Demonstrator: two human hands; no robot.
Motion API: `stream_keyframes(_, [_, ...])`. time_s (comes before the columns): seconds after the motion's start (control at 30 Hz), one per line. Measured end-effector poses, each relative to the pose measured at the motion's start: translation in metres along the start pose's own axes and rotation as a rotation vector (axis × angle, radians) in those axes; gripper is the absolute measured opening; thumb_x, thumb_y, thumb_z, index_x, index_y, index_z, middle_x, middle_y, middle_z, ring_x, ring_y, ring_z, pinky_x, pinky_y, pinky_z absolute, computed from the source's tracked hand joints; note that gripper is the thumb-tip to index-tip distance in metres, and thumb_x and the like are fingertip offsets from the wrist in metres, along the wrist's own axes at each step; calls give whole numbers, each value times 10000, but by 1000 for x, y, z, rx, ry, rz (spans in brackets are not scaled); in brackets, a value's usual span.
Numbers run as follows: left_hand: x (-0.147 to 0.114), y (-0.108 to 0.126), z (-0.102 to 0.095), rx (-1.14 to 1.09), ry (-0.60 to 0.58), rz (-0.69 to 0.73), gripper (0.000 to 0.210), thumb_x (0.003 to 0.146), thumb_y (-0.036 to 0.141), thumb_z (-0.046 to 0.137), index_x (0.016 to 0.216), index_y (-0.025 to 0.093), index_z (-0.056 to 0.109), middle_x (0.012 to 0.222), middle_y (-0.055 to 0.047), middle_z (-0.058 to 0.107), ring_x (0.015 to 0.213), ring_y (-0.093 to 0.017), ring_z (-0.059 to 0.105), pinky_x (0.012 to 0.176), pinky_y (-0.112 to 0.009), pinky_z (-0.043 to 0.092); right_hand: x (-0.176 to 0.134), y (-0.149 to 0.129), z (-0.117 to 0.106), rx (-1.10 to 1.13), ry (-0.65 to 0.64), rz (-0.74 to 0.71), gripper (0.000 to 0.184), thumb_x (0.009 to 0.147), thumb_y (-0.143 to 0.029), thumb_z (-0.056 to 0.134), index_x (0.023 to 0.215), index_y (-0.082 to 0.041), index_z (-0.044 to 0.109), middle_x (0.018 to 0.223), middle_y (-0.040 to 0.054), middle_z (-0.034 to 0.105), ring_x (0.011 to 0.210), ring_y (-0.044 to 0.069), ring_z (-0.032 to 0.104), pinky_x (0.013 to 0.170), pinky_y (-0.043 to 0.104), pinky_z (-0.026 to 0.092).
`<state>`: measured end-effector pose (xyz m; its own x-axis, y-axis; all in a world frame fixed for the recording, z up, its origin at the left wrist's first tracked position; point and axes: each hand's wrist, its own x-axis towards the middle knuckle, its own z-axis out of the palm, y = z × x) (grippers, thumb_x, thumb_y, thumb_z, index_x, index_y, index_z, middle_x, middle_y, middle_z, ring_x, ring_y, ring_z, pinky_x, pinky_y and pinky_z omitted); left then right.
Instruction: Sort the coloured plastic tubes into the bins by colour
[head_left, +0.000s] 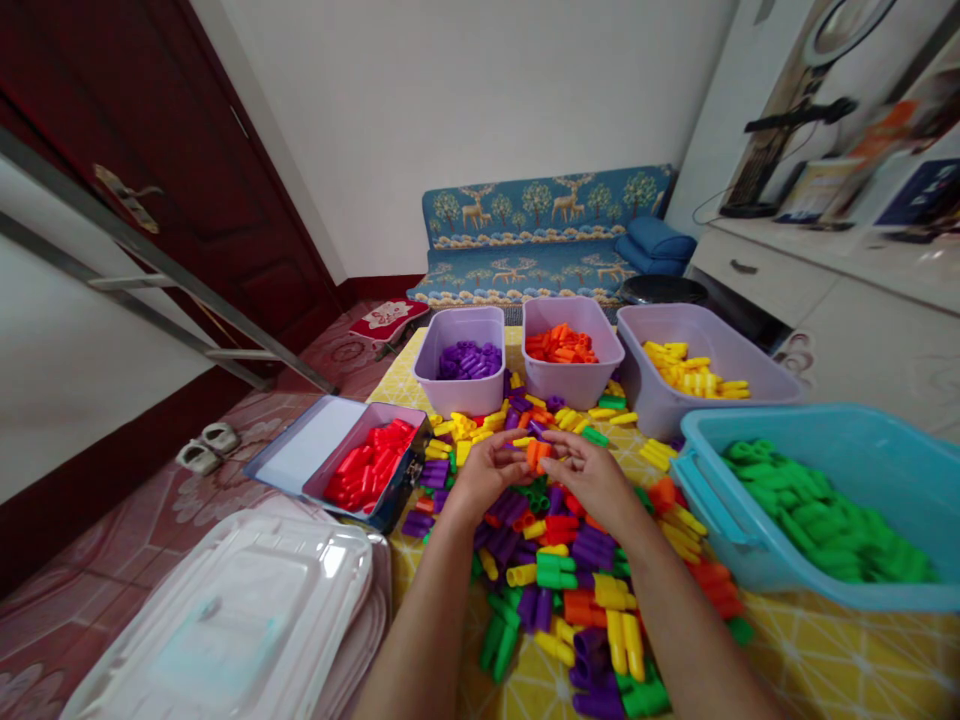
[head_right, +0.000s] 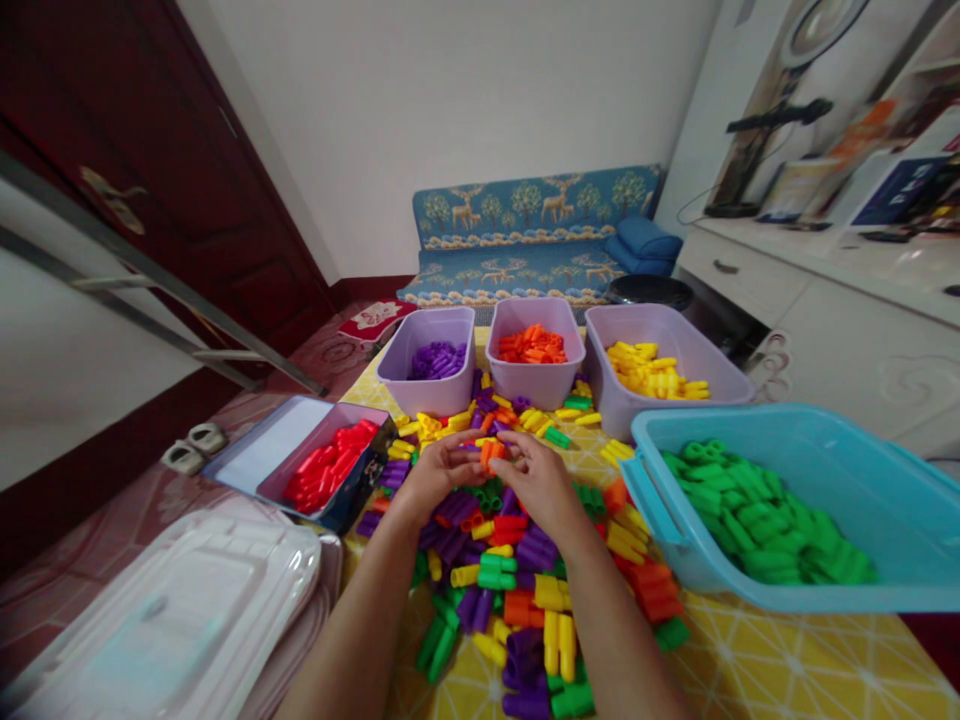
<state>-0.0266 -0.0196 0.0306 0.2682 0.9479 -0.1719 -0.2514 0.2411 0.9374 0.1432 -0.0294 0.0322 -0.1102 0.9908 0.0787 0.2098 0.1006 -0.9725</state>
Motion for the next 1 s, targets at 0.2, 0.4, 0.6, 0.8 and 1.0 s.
stream_keyframes(0.2, [-7, 13, -4, 380, -17, 102, 625, 654, 389, 769, 1182, 103, 596, 776, -75, 714, 637, -158, 644, 607, -252, 483, 0, -1, -5, -8, -12, -9, 363, 751, -318, 630, 1079, -162, 638, 784, 30, 669, 675, 164, 626, 616, 287, 518])
stream_keyframes(0.4, [-41, 51, -30, 1102, -160, 124, 729, 590, 393, 797, 1274, 257, 580, 1161, -67, 678, 870, -225, 658, 745, -297, 508, 4, 6, -16, 39, 128, -7, 275, 724, -329, 641, 947, -169, 625, 881, 60, 695, 787, 197, 663, 697, 306, 529])
stream_keyframes(0.6, [-38, 40, -21, 1334, -220, 140, 791, 545, 360, 824, 1283, 225, 574, 1261, -93, 628, 1132, -296, 587, 975, -368, 446, 4, 11, -19, 48, 120, 11, 319, 725, -351, 630, 983, -162, 620, 850, 65, 688, 762, 206, 666, 667, 318, 540])
stream_keyframes(0.8, [-13, 13, -13, 1330, 169, 275, 495, 728, 141, 627, 1220, 193, 606, 1180, -108, 652, 1093, -255, 597, 972, -377, 449, 7, 19, -23, -61, 126, -11, 347, 727, -347, 604, 1014, -155, 634, 877, 79, 693, 785, 212, 662, 684, 330, 539])
stream_keyframes(1.0, [0, -4, -13, 1315, 209, 438, 604, 760, 131, 566, 1353, 184, 465, 1265, -116, 590, 1181, -258, 515, 1021, -418, 400, 4, 16, -21, -269, 86, -13, 282, 758, -312, 587, 994, -178, 664, 880, 60, 698, 754, 186, 651, 703, 306, 512])
